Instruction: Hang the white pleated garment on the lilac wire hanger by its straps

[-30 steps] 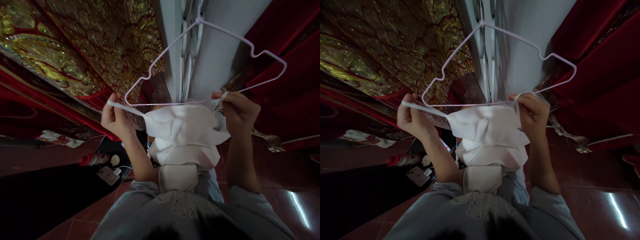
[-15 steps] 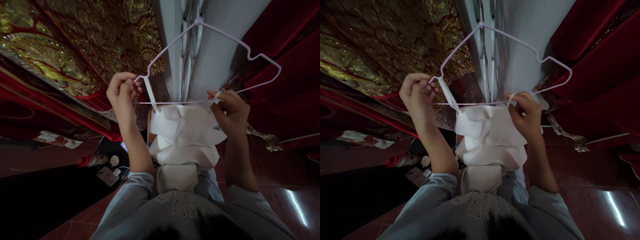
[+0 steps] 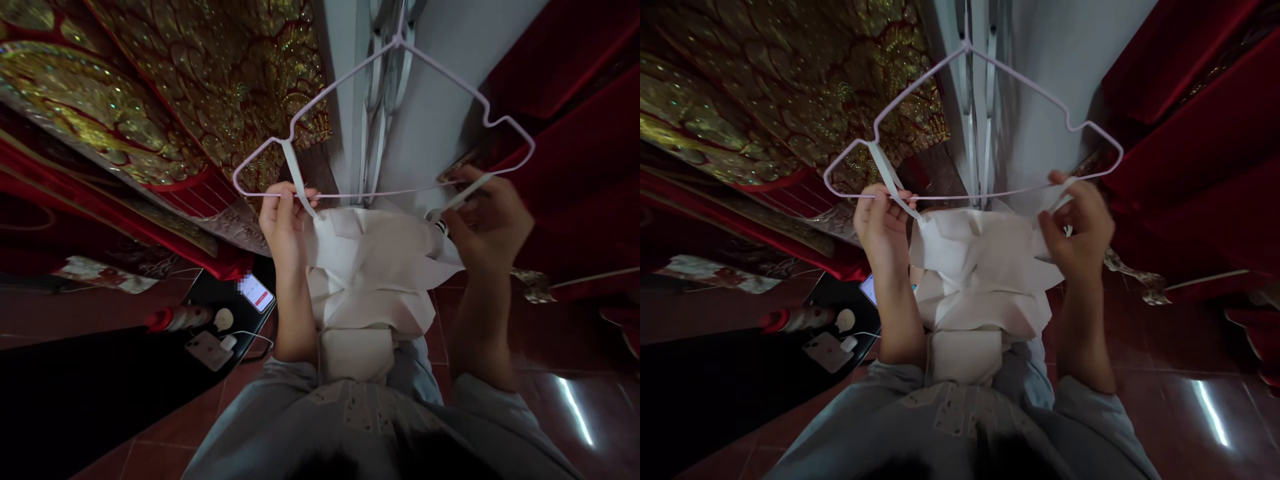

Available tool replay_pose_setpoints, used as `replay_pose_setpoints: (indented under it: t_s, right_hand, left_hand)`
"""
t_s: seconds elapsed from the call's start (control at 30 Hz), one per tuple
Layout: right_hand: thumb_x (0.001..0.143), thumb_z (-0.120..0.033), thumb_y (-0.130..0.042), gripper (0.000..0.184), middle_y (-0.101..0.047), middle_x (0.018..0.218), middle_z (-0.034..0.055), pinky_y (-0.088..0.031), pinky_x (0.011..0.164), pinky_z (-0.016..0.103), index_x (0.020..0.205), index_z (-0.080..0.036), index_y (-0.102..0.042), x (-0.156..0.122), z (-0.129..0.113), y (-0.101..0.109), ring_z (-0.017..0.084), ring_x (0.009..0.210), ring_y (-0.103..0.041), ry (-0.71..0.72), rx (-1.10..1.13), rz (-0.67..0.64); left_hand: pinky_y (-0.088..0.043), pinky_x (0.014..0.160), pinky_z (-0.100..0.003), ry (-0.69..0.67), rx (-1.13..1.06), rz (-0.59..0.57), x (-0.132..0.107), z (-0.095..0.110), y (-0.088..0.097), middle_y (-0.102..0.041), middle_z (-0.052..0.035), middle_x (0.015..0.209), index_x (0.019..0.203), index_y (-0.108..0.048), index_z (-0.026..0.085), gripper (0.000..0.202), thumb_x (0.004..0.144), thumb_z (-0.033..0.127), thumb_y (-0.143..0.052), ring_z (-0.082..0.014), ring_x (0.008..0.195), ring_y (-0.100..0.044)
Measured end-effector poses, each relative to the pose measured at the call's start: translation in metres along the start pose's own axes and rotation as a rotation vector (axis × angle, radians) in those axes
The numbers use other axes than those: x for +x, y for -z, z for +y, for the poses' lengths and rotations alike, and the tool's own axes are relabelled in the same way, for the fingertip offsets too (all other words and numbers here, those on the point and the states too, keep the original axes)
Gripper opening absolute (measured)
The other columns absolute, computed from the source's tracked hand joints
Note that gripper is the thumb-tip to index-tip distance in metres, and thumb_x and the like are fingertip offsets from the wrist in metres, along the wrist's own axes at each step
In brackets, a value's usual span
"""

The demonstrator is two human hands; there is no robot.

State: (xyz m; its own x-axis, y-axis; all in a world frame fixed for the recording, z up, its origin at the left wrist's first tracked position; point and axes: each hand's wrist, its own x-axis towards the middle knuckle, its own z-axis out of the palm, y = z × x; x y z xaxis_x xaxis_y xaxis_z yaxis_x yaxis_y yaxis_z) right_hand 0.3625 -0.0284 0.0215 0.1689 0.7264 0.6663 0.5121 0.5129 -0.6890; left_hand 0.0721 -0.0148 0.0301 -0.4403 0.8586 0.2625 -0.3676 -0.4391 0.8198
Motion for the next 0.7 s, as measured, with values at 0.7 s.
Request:
replay_pose_setpoints:
  t_s: [0.7]
  right_hand:
    - [0.095, -0.043, -0.078, 0.028, -0.066, 0.106, 0.0094, -0.055, 0.103, 0.056, 0.119, -0.029, -0.081, 0.052, -0.026, -0.011, 0.034, 0.111, -0.068, 0.497, -0.111, 0.370]
  left_hand:
    - [-0.062, 0.082, -0.032, 0.028, 0.006, -0.083, 0.003, 0.009, 0.012, -0.074, -0.0064, 0.088, 0.093, -0.067, 0.022, 0.030, 0.103, 0.047, -0.081, -0.0221, 0.090, -0.077]
